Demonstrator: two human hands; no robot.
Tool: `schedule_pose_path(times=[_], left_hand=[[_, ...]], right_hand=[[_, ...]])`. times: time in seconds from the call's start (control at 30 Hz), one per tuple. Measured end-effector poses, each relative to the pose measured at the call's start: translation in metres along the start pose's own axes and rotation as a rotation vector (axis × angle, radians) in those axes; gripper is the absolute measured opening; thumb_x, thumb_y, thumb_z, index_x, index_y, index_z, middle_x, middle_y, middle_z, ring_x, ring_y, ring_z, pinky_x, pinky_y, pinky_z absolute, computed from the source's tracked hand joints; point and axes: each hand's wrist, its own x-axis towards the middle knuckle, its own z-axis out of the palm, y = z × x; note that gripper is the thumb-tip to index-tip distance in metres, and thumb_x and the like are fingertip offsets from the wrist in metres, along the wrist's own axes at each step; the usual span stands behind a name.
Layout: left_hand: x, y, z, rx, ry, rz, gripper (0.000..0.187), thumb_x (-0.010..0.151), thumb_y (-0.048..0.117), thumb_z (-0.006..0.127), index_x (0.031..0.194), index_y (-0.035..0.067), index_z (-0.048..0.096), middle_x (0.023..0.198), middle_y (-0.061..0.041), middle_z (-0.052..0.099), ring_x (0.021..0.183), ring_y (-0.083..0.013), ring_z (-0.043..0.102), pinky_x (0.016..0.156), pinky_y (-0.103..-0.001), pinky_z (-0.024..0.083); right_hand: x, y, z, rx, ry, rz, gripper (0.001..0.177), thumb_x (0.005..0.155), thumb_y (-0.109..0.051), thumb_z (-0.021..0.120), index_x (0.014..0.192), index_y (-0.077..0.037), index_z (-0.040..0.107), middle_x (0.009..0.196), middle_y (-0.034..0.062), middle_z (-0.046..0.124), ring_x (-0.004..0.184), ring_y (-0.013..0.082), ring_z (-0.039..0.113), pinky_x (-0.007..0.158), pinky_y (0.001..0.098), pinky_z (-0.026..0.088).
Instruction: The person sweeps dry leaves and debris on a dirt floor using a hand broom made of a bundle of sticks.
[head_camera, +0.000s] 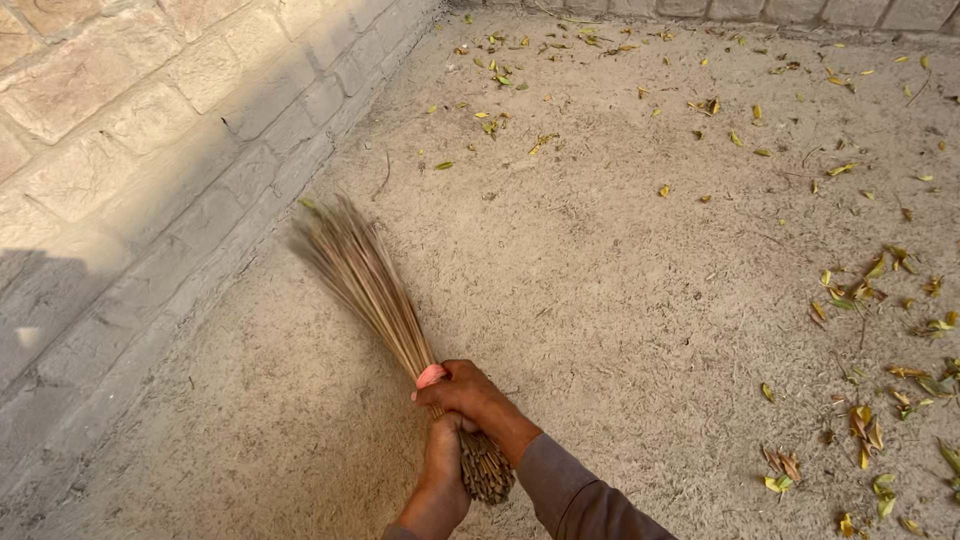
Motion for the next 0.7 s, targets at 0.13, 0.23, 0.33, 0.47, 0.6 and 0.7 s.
schedule_pose_path(times=[0.13,0.23,0.33,0.47,0.6,0.7], left_hand=[[0.018,0.014,0.048,0.365,-0.338,-0.107,0.015,0.085,0.023,0.051,0.084,0.009,0.054,0.070,-0.011,0.061,0.052,-0.0231,0.060,0.047,-0.037,0.054],[0.023,0.031,0.106,0.651,-0.510,-0.166,0.014,0.085,0.019,0.052,0.080,0.007,0.056,0.067,-0.010,0.061,0.046,-0.0200,0.057,0.042,-0.034,0.052],[0.007,0.025,0.135,0.838,-0.612,-0.171,0.016,0.085,0.017,0.053,0.077,0.005,0.060,0.066,-0.009,0.062,0.044,-0.0178,0.057,0.040,-0.032,0.051],[-0.010,0.018,0.133,0.803,-0.605,-0.112,0.016,0.085,0.016,0.053,0.079,0.003,0.059,0.067,-0.009,0.062,0.046,-0.0168,0.058,0.042,-0.031,0.052],[-0.019,0.014,0.087,0.580,-0.463,-0.009,0.015,0.084,0.017,0.054,0.079,0.003,0.059,0.066,-0.009,0.058,0.048,-0.0191,0.056,0.045,-0.033,0.050],[-0.018,0.016,0.055,0.206,-0.304,0.074,0.015,0.081,0.017,0.054,0.079,0.003,0.057,0.069,-0.010,0.057,0.058,-0.0220,0.058,0.055,-0.037,0.051]], right_hand=[[-0.013,0.022,-0.070,0.477,0.382,0.073,0.045,0.079,-0.021,0.078,0.116,0.002,0.068,0.099,0.0151,0.075,0.081,0.0244,0.072,0.070,0.0358,0.059],[-0.049,0.031,-0.106,0.718,0.764,0.028,0.034,0.083,-0.017,0.076,0.109,0.002,0.067,0.090,0.0164,0.071,0.071,0.0250,0.065,0.060,0.0376,0.053],[-0.085,0.025,-0.126,0.747,0.942,0.075,0.030,0.086,-0.018,0.075,0.106,0.002,0.065,0.087,0.0167,0.070,0.070,0.0258,0.066,0.059,0.0390,0.054],[-0.104,0.010,-0.125,0.648,0.968,-0.023,0.030,0.085,-0.019,0.074,0.105,0.000,0.062,0.085,0.0129,0.070,0.072,0.0217,0.069,0.060,0.0372,0.057],[-0.078,-0.010,-0.097,0.482,0.706,-0.110,0.031,0.084,-0.020,0.076,0.105,0.001,0.065,0.083,0.0115,0.071,0.071,0.0202,0.068,0.060,0.0355,0.056],[-0.036,-0.023,-0.065,0.351,0.358,-0.121,0.030,0.084,-0.018,0.077,0.106,-0.001,0.066,0.085,0.0111,0.071,0.071,0.0193,0.067,0.062,0.0344,0.055]])
